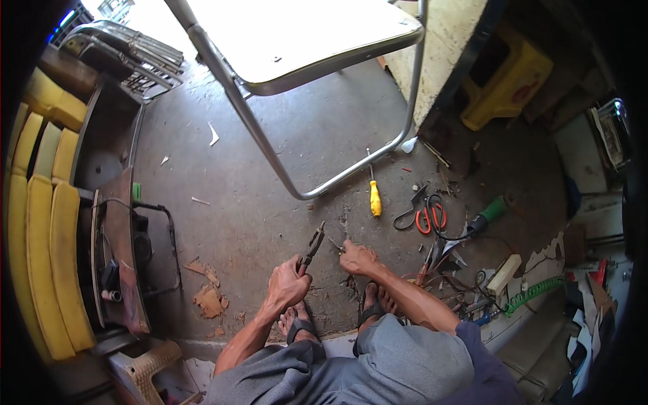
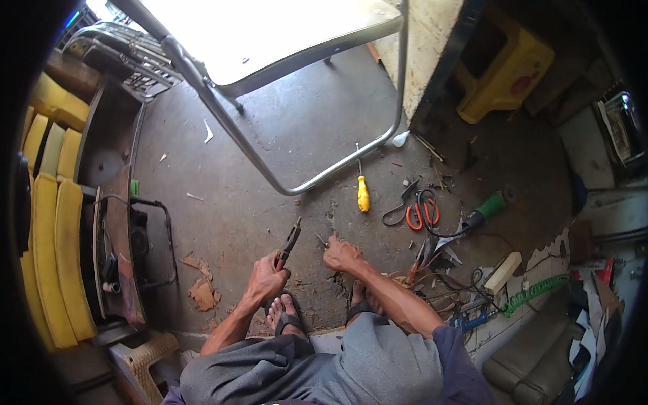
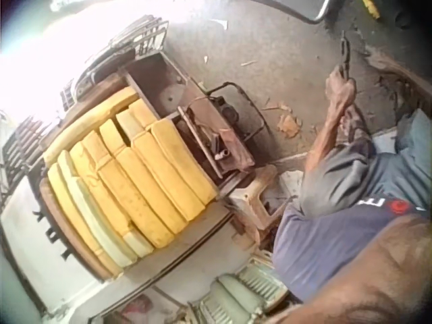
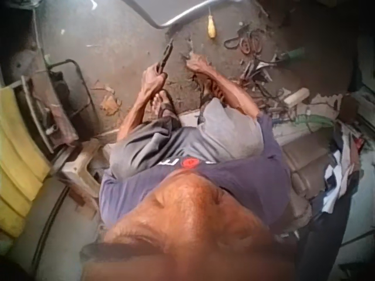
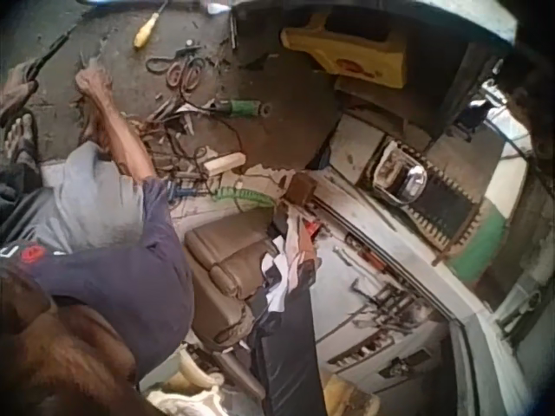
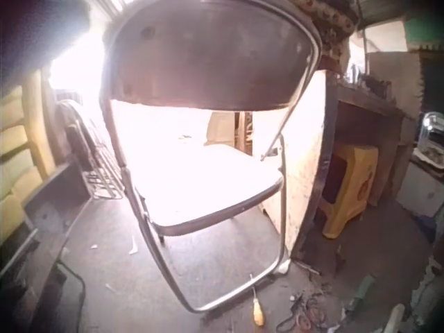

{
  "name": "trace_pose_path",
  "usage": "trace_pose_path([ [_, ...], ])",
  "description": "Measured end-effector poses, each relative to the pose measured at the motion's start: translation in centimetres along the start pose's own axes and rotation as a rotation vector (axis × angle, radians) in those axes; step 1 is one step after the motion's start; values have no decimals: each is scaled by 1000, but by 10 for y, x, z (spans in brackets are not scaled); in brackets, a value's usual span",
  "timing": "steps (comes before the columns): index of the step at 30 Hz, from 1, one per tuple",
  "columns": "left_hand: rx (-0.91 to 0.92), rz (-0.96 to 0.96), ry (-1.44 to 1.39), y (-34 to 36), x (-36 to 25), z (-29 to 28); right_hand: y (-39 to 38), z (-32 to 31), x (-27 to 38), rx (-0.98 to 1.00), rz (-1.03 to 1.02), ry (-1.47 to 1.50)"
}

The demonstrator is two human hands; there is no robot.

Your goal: The person repairs a folding chair by using a tool to remove a fastener, cutting the metal frame with an angle grinder, and manipulating the seat component by hand.

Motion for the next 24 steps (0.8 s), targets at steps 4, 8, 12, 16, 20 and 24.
trace_pose_path([
  [4, -61, -8, 2, 1, 2, -3, -32, -3, 0, 210, 12, 1272],
  [8, -78, 22, 53, 4, 3, -5, -55, -32, 7, 53, -126, 1121],
  [12, -107, -24, 100, 3, 2, -8, -64, -75, 32, -258, -259, 501],
  [16, -185, 38, 176, 1, 1, -10, -71, -87, 44, -265, -427, 450],
  [20, -268, 135, 239, -1, 2, -14, -71, -85, 53, -195, -426, 437],
  [24, -294, 199, 280, -4, 2, -20, -69, -79, 50, -248, -503, 412],
])
Point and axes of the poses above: each hand's wrist, its own y-axis towards the middle knuckle, its own z-axis out of the palm, x = y × z, the point moved 4 cm from there along y, towards the middle knuckle, and after that the axes turned 13 degrees about -x, right-handed, at the moved point
